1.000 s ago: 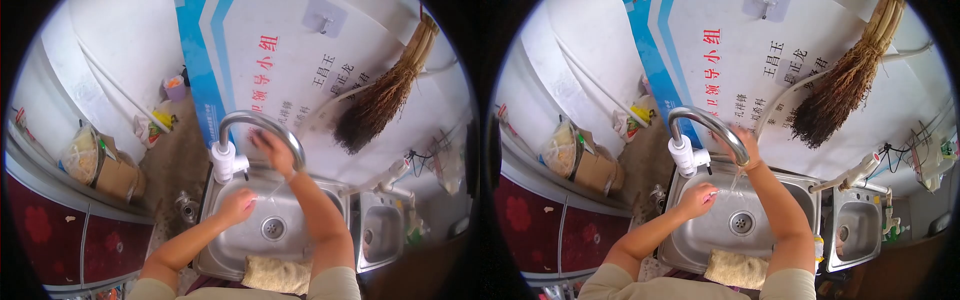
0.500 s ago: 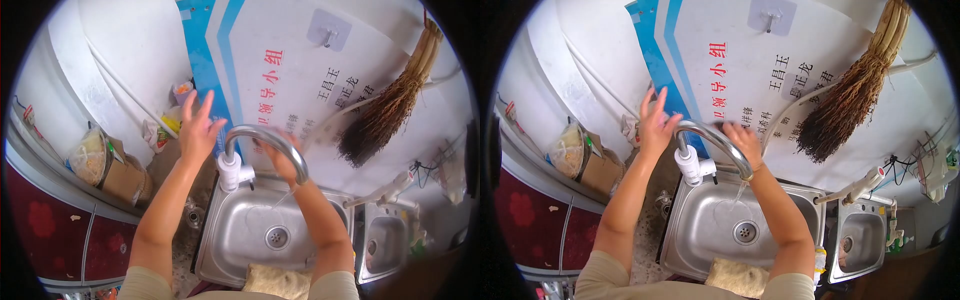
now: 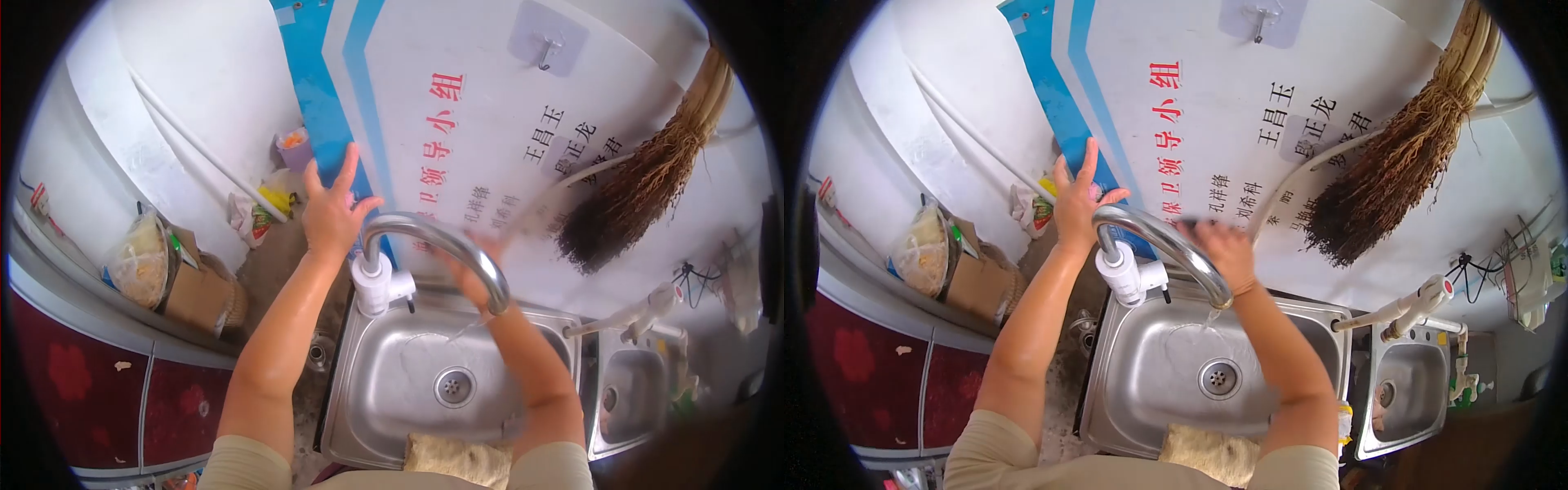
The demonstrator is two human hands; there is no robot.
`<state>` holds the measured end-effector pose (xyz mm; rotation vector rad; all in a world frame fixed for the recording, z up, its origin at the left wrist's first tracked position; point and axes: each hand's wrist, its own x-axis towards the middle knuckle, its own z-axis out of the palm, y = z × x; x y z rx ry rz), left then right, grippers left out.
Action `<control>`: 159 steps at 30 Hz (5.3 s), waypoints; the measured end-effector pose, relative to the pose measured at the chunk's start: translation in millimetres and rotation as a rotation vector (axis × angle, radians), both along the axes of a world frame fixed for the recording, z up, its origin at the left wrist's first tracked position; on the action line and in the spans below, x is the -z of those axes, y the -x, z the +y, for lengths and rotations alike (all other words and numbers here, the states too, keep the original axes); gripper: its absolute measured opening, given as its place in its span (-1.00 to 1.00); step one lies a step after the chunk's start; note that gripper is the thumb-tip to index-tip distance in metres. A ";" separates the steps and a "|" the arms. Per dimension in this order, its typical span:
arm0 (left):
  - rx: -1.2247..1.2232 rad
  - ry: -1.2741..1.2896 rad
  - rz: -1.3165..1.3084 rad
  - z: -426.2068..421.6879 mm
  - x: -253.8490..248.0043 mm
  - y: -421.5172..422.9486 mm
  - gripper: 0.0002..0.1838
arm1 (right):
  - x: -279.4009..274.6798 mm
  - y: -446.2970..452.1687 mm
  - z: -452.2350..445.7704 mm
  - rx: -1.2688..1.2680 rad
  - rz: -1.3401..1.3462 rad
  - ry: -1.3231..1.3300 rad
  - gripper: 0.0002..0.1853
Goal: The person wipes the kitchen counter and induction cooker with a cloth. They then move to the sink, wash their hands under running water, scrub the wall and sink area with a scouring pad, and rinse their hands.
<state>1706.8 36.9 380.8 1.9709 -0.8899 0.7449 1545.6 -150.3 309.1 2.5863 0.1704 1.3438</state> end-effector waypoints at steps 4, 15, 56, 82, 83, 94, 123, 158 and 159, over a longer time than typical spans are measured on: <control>-0.036 -0.022 0.016 0.4 -3.2 8.3 -0.14 | 82.3 0.0 5.3 -0.064 0.258 -0.265 -0.64; -0.009 -0.006 -0.137 -3.6 3.9 11.5 -0.42 | 52.4 108.7 77.5 -0.666 0.305 -2.729 -0.59; -0.108 -0.123 -0.300 -8.5 15.4 -0.4 -0.24 | 85.5 74.6 -36.5 0.038 0.109 -0.256 -0.79; 0.032 -0.178 -0.420 0.5 19.8 -17.2 -0.24 | 30.1 101.6 -68.2 -0.021 0.004 -0.291 -0.81; 0.022 -0.200 -0.375 -1.3 19.7 -17.2 -0.24 | 23.6 105.1 -74.7 0.036 -0.087 -0.313 -0.83; 0.488 -0.809 -0.996 -13.7 -9.7 -15.7 -0.55 | -11.4 67.4 -38.6 -0.308 -0.442 -1.442 -0.79; 0.490 -0.579 -0.958 -16.0 9.1 -19.9 -0.57 | 64.5 66.1 -16.6 0.280 -0.120 -0.285 -0.66; 0.621 0.394 1.838 11.4 116.7 183.8 -0.72 | 49.1 120.3 93.3 -0.679 -0.062 -2.383 -0.64; 0.673 0.375 1.818 5.9 115.1 186.3 -0.74 | 45.8 121.0 91.7 -0.636 -0.088 -2.329 -0.67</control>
